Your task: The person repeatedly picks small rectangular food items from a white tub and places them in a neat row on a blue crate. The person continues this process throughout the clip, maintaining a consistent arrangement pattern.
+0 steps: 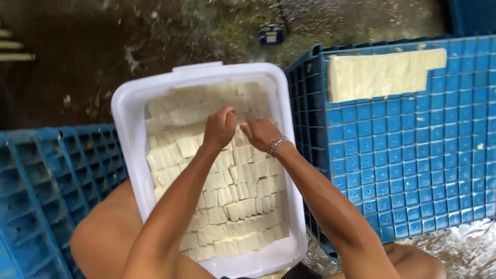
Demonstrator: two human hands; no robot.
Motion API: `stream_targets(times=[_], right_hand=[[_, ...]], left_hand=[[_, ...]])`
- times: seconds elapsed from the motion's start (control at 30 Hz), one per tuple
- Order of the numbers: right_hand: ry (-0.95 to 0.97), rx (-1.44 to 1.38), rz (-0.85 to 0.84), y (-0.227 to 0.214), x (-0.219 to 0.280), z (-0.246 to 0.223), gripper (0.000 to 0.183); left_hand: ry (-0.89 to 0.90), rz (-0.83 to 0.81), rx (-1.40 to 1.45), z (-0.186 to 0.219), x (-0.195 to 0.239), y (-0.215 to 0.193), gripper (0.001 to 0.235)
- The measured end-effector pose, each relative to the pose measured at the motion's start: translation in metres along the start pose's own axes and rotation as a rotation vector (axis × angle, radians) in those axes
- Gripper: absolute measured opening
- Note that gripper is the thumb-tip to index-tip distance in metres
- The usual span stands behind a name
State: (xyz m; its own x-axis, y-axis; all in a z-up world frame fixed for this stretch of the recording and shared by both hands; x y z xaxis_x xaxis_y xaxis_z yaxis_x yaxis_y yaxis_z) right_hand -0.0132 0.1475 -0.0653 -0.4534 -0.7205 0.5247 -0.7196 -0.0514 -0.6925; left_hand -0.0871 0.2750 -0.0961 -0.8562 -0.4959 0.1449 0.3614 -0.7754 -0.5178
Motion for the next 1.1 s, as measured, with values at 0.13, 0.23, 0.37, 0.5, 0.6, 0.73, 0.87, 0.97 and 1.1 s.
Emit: stream_targets(times=[0.13, 0.23, 0.37, 0.5, 0.6, 0.73, 0.87, 0.97, 1.1], right_hand=[[-0.237, -0.348, 0.585, -0.100, 0.061, 0.014, 0.037], [-0.189, -0.423, 0.706, -0.138, 0.128, 0.048, 0.032], [0.096, -0.405, 0.874, -0.176, 0.175, 0.140, 0.027], [0.399, -0.419, 1.083, -0.215, 0.198, 0.269, 0.024], [0.517, -0.522, 1.157, -0.242, 0.188, 0.365, 0.026], [0.478, -0.295, 1.213, -0.275, 0.149, 0.446, 0.030], [0.490, -0.064, 1.079, -0.298, 0.094, 0.499, 0.030], [0.478, 0.041, 0.917, -0.303, 0.063, 0.513, 0.033], [0.510, 0.012, 0.776, -0.316, 0.050, 0.519, 0.035]], left_hand=[[0.201, -0.003, -0.248, 0.033, -0.002, 0.048, 0.030], [0.280, 0.092, -0.607, 0.054, 0.008, 0.075, 0.048], [0.225, 0.037, -0.599, 0.055, 0.012, 0.096, 0.069], [0.351, 0.161, -0.863, 0.060, 0.026, 0.086, 0.050], [0.217, 0.020, -0.780, 0.056, 0.040, 0.081, 0.036], [0.315, 0.031, -0.692, 0.078, 0.046, 0.079, 0.039], [0.350, 0.148, -0.684, 0.096, 0.030, 0.084, 0.037], [0.270, 0.053, -0.608, 0.099, 0.017, 0.099, 0.034], [0.019, -0.176, -0.717, 0.087, -0.001, 0.114, 0.039]])
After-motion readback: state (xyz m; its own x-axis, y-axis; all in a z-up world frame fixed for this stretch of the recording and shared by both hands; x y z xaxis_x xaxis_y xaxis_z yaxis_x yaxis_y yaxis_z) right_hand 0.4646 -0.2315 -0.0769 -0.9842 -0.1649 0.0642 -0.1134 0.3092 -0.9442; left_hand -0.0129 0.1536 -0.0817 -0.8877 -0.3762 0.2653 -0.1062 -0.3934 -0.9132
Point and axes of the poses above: each hand's wrist, its own x-axis away from the middle knuckle, its own y-axis out of the palm, z = x × y, the point moved 7 cm from there along -x, towards the middle knuckle, and after that the axes turned 3 degrees about y, right-handed, at the moved point
